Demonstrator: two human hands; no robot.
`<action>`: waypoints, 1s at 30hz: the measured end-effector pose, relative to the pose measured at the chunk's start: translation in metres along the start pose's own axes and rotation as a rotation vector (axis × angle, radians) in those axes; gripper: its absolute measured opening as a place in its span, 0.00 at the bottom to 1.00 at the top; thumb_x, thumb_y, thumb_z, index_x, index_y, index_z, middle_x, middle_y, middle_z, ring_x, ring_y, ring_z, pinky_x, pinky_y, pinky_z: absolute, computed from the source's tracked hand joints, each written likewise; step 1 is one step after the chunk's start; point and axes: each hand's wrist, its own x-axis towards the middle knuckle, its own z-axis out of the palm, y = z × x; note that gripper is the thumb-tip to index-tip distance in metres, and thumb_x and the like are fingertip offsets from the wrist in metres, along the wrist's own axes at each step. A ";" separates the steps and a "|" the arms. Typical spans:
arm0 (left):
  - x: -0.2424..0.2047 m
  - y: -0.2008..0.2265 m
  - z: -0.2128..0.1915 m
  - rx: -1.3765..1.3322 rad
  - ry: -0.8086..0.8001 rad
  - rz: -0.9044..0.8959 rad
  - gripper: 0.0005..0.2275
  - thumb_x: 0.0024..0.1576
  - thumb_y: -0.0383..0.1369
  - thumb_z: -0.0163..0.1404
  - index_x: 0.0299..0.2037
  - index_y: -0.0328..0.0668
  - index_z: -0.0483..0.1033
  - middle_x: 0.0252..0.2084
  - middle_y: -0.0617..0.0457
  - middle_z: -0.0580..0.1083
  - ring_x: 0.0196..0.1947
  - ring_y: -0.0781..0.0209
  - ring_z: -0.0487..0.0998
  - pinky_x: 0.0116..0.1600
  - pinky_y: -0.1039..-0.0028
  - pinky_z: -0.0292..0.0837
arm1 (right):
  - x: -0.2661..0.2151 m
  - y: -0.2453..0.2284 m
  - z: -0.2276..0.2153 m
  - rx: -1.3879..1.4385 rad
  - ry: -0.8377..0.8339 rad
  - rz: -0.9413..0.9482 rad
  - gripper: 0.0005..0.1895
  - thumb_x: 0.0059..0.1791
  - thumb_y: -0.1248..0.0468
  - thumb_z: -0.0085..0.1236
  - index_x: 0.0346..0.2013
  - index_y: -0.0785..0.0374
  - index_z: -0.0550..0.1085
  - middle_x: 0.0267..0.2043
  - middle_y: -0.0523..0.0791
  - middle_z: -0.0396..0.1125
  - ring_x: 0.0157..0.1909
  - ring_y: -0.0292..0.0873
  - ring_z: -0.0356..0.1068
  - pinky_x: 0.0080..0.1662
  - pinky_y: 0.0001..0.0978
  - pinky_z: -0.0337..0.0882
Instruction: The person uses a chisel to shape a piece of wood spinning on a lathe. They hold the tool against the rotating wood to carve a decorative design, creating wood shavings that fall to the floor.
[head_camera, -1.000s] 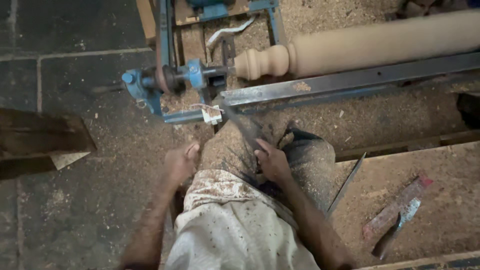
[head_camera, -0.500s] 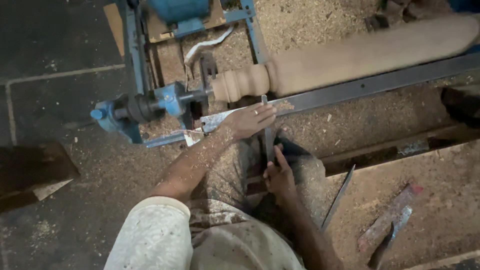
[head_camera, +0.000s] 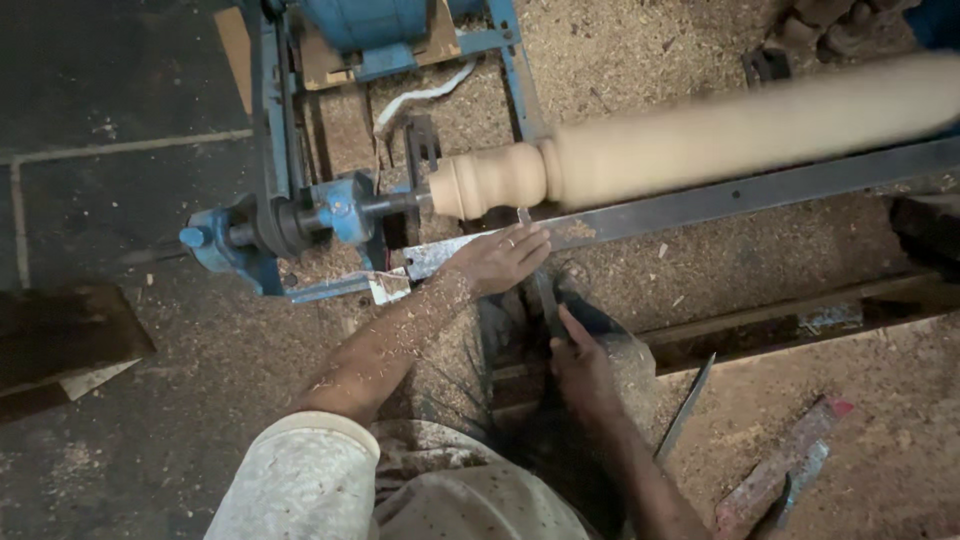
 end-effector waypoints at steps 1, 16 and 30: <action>0.000 -0.001 0.003 0.008 -0.008 0.012 0.20 0.63 0.36 0.42 0.63 0.37 0.70 0.67 0.44 0.70 0.67 0.48 0.70 0.74 0.60 0.57 | 0.003 -0.001 -0.002 0.059 -0.030 0.030 0.30 0.53 0.65 0.49 0.72 0.53 0.64 0.24 0.40 0.62 0.25 0.34 0.60 0.29 0.29 0.65; 0.005 -0.007 -0.008 0.259 -0.129 0.118 0.23 0.59 0.38 0.45 0.63 0.35 0.69 0.62 0.44 0.73 0.63 0.49 0.73 0.74 0.60 0.55 | 0.004 -0.051 -0.040 -0.447 -0.044 0.072 0.30 0.52 0.56 0.54 0.70 0.34 0.63 0.29 0.41 0.72 0.30 0.38 0.71 0.40 0.35 0.70; 0.006 -0.010 -0.019 -0.042 -0.027 0.060 0.20 0.58 0.32 0.47 0.60 0.29 0.73 0.64 0.41 0.71 0.67 0.46 0.70 0.74 0.62 0.62 | 0.022 0.064 0.039 0.518 0.001 -0.090 0.27 0.54 0.65 0.53 0.69 0.54 0.67 0.28 0.36 0.64 0.24 0.31 0.61 0.24 0.26 0.62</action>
